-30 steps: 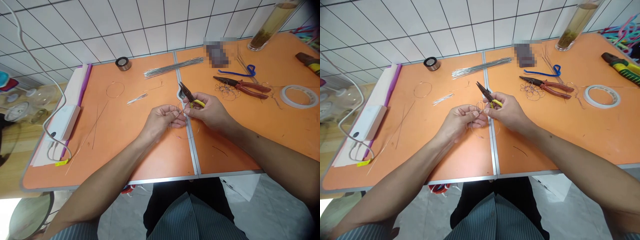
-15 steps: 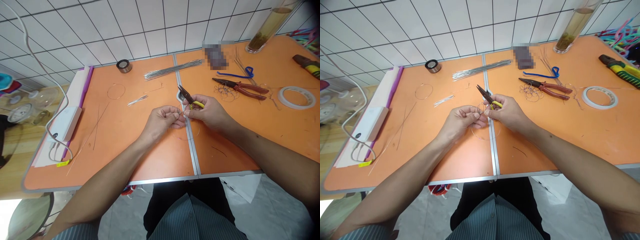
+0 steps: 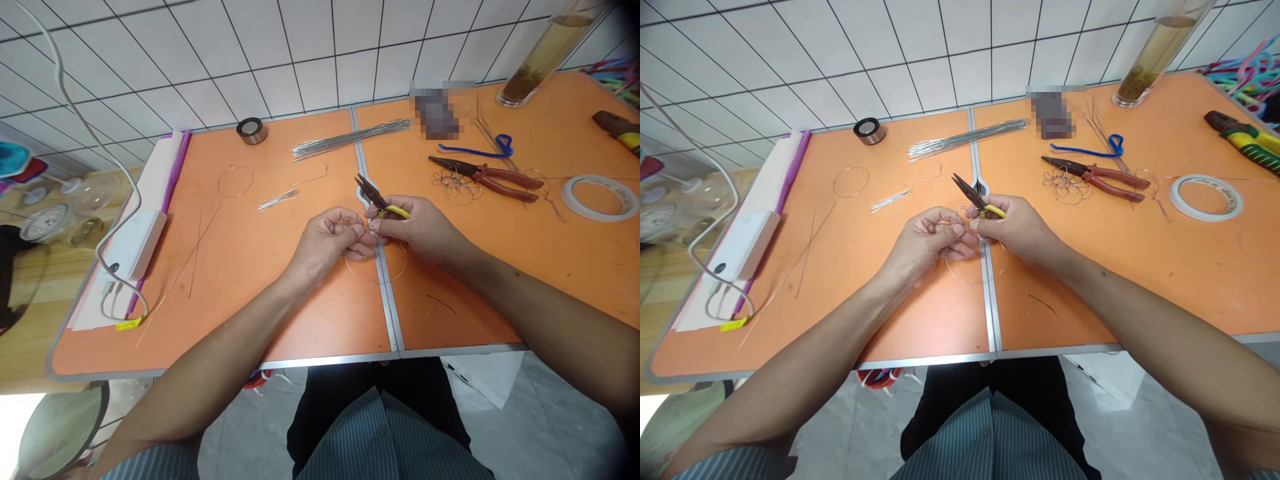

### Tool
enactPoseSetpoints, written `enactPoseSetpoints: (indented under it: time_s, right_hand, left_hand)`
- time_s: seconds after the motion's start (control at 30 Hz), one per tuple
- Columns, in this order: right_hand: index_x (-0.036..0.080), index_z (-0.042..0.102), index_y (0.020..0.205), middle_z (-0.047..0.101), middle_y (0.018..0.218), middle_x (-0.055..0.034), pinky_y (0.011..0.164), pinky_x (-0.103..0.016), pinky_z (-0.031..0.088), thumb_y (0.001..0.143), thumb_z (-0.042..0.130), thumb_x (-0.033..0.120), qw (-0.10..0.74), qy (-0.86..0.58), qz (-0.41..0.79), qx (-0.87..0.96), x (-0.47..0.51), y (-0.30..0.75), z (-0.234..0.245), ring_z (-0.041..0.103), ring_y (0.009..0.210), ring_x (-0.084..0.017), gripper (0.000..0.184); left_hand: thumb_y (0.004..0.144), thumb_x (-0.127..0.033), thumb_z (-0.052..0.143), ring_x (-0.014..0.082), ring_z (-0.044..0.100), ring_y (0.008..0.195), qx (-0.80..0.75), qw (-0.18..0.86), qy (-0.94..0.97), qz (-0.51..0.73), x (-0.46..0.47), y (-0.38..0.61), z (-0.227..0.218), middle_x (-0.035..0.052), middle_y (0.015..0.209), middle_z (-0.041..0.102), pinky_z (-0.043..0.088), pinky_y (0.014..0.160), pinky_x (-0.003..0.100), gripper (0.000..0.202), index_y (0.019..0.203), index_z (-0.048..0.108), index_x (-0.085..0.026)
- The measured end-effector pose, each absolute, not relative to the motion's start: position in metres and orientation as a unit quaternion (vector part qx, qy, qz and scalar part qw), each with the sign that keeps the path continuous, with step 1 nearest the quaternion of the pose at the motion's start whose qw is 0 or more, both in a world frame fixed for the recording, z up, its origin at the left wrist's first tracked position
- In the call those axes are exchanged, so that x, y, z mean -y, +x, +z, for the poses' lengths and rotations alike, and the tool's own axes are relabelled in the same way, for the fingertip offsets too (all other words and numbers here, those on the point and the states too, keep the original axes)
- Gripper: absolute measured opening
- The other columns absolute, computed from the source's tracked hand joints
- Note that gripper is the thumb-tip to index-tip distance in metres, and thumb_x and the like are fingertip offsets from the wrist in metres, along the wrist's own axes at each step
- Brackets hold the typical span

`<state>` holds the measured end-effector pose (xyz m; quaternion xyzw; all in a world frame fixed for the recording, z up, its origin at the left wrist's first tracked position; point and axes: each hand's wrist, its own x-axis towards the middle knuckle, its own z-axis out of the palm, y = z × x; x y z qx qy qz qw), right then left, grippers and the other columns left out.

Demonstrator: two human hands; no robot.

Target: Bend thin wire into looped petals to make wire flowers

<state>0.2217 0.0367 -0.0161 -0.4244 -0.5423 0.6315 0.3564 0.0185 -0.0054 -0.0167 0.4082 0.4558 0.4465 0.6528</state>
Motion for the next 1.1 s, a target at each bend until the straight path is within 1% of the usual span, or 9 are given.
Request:
enactPoseSetpoints:
  time_s: [0.13, 0.27, 0.33, 0.47, 0.57, 0.67, 0.77, 0.9, 1.1]
  right_hand:
    - [0.021, 0.08, 0.094, 0.071, 0.083, -0.0003, 0.067, -0.028, 0.051, 0.074, 0.098, 0.028, 0.359, -0.43, 0.622, 0.548, -0.0354, 0.2195, -0.0122, 0.06, 0.072, -0.014, 0.028]
    - [0.021, 0.079, 0.09, 0.067, 0.075, 0.0007, 0.062, -0.028, 0.046, 0.077, 0.096, 0.031, 0.359, -0.443, 0.595, 0.566, -0.0347, 0.2194, -0.01, 0.055, 0.066, -0.013, 0.023]
    - [0.021, 0.079, 0.089, 0.065, 0.073, 0.0012, 0.061, -0.028, 0.045, 0.08, 0.094, 0.032, 0.355, -0.448, 0.583, 0.578, -0.0344, 0.22, -0.0094, 0.055, 0.065, -0.013, 0.021]
    - [0.021, 0.079, 0.088, 0.068, 0.076, -0.0001, 0.062, -0.029, 0.044, 0.083, 0.092, 0.034, 0.341, -0.449, 0.565, 0.602, -0.0331, 0.2206, -0.0079, 0.056, 0.067, -0.014, 0.019]
    - [0.021, 0.078, 0.088, 0.068, 0.078, -0.0004, 0.062, -0.029, 0.044, 0.084, 0.092, 0.035, 0.343, -0.448, 0.56, 0.607, -0.0319, 0.2204, -0.0068, 0.055, 0.068, -0.014, 0.02]
    - [0.021, 0.077, 0.087, 0.065, 0.074, 0.0012, 0.063, -0.03, 0.043, 0.085, 0.091, 0.037, 0.35, -0.45, 0.558, 0.603, -0.0312, 0.22, -0.0064, 0.055, 0.067, -0.014, 0.021]
    - [0.022, 0.077, 0.087, 0.063, 0.072, 0.002, 0.063, -0.03, 0.043, 0.086, 0.09, 0.037, 0.355, -0.45, 0.558, 0.6, -0.0312, 0.2201, -0.007, 0.055, 0.065, -0.014, 0.021]
    - [0.022, 0.077, 0.088, 0.064, 0.074, 0.0011, 0.062, -0.03, 0.043, 0.088, 0.09, 0.038, 0.353, -0.448, 0.555, 0.605, -0.032, 0.2204, -0.0092, 0.056, 0.066, -0.015, 0.021]
    - [0.023, 0.076, 0.086, 0.062, 0.073, 0.0012, 0.063, -0.031, 0.043, 0.086, 0.093, 0.039, 0.349, -0.447, 0.569, 0.595, -0.0332, 0.2196, -0.0125, 0.055, 0.066, -0.015, 0.024]
  left_hand:
    - [0.09, -0.026, 0.084, 0.02, 0.082, 0.067, -0.457, 0.642, 0.426, 0.445, 0.007, 0.0208, -0.0162, 0.0071, 0.083, 0.085, 0.064, 0.067, 0.031, 0.019, 0.093, 0.067, -0.019]
    - [0.09, -0.028, 0.085, 0.0195, 0.081, 0.067, -0.466, 0.635, 0.431, 0.44, 0.0086, 0.0221, -0.0151, 0.0072, 0.084, 0.085, 0.063, 0.066, 0.03, 0.02, 0.092, 0.067, -0.019]
    - [0.091, -0.03, 0.085, 0.0189, 0.081, 0.068, -0.469, 0.63, 0.435, 0.441, 0.0086, 0.0215, -0.0144, 0.008, 0.086, 0.085, 0.063, 0.066, 0.029, 0.021, 0.091, 0.068, -0.019]
    - [0.09, -0.035, 0.088, 0.0154, 0.079, 0.069, -0.482, 0.606, 0.441, 0.454, 0.0068, 0.0194, -0.0138, 0.0082, 0.091, 0.085, 0.059, 0.064, 0.024, 0.023, 0.088, 0.074, -0.017]
    - [0.089, -0.032, 0.088, 0.0128, 0.074, 0.064, -0.492, 0.594, 0.432, 0.466, 0.0056, 0.0196, -0.0141, 0.0069, 0.09, 0.084, 0.059, 0.063, 0.025, 0.019, 0.085, 0.077, -0.017]
    - [0.089, -0.027, 0.087, 0.0109, 0.071, 0.061, -0.494, 0.591, 0.416, 0.483, 0.0056, 0.0215, -0.0144, 0.0054, 0.088, 0.083, 0.059, 0.062, 0.024, 0.014, 0.084, 0.078, -0.017]
    - [0.088, -0.025, 0.086, 0.0113, 0.072, 0.062, -0.494, 0.593, 0.402, 0.493, 0.0062, 0.0232, -0.0143, 0.005, 0.087, 0.082, 0.06, 0.062, 0.025, 0.012, 0.084, 0.078, -0.017]
    - [0.085, -0.028, 0.088, 0.0124, 0.073, 0.063, -0.498, 0.599, 0.384, 0.495, 0.0063, 0.0232, -0.0151, 0.0051, 0.088, 0.081, 0.062, 0.064, 0.027, 0.015, 0.084, 0.077, -0.017]
    - [0.084, -0.025, 0.086, 0.0132, 0.073, 0.064, -0.499, 0.592, 0.384, 0.503, 0.0069, 0.0234, -0.0164, 0.0028, 0.081, 0.077, 0.061, 0.065, 0.028, 0.013, 0.081, 0.075, -0.017]
